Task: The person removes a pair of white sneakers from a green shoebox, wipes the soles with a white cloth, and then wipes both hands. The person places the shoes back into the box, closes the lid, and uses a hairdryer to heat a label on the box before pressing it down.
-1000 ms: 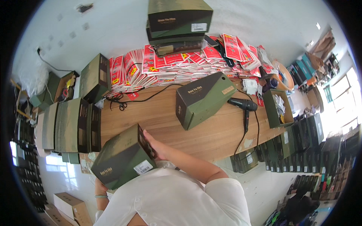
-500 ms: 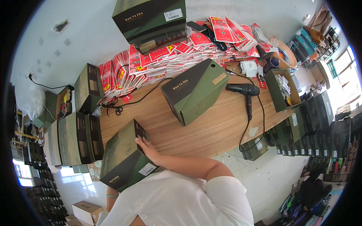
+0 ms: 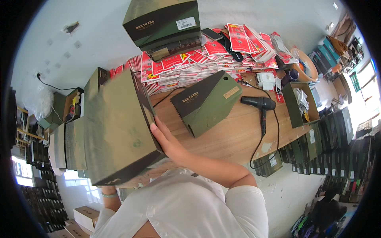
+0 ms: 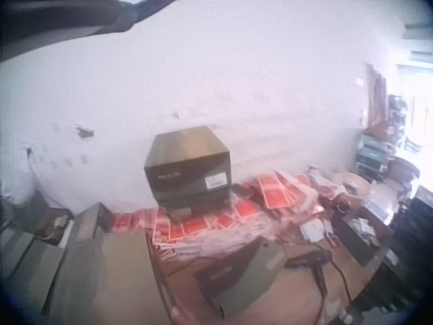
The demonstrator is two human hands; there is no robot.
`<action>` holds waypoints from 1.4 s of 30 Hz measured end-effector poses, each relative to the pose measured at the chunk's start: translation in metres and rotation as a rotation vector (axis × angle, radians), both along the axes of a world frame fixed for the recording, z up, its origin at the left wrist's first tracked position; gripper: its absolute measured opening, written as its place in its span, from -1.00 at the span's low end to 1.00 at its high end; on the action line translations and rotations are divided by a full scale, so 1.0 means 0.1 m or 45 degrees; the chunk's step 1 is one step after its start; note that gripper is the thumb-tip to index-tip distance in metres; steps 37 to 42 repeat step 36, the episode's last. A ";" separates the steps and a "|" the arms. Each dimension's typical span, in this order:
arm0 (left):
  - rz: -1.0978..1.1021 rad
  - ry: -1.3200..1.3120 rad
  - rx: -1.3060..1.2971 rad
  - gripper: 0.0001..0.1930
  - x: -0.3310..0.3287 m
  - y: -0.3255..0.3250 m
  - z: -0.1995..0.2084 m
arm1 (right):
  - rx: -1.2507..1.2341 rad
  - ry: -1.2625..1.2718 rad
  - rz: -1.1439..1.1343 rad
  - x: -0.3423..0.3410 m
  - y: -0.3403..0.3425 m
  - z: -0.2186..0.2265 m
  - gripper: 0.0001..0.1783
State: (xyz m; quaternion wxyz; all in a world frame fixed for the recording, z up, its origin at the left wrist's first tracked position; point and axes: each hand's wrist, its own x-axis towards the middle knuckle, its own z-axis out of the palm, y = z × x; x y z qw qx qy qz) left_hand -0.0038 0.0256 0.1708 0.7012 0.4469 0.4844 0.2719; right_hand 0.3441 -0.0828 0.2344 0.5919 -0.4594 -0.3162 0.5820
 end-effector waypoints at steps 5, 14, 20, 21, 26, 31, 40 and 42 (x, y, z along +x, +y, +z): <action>-0.095 -0.202 0.621 -0.51 0.66 0.76 1.43 | 0.845 -0.489 -0.163 0.60 0.29 1.04 -0.27; -0.140 -0.847 0.723 -0.51 2.98 2.47 2.55 | 0.811 -0.146 -0.493 1.86 1.24 2.23 -0.26; 0.197 -0.824 0.606 -0.47 3.72 2.57 2.70 | 0.652 -0.351 -0.694 2.61 2.10 2.00 -0.13; 0.262 -0.840 0.690 -0.46 3.73 2.51 2.73 | 0.617 -0.385 -0.757 2.67 2.23 1.99 -0.09; 0.520 -0.938 1.248 -0.45 3.81 2.94 2.56 | 0.485 -0.528 -0.892 2.91 2.87 1.84 -0.04; 0.949 -0.113 2.012 -0.50 4.08 3.38 2.34 | 0.035 -0.919 -1.267 2.95 3.15 1.88 -0.01; 0.260 -1.039 1.052 -0.39 3.86 3.38 2.39 | 0.442 -0.203 -0.716 3.06 3.14 1.87 0.06; 0.260 -1.039 1.052 -0.39 3.86 3.38 2.39 | 0.442 -0.203 -0.716 3.06 3.14 1.87 0.06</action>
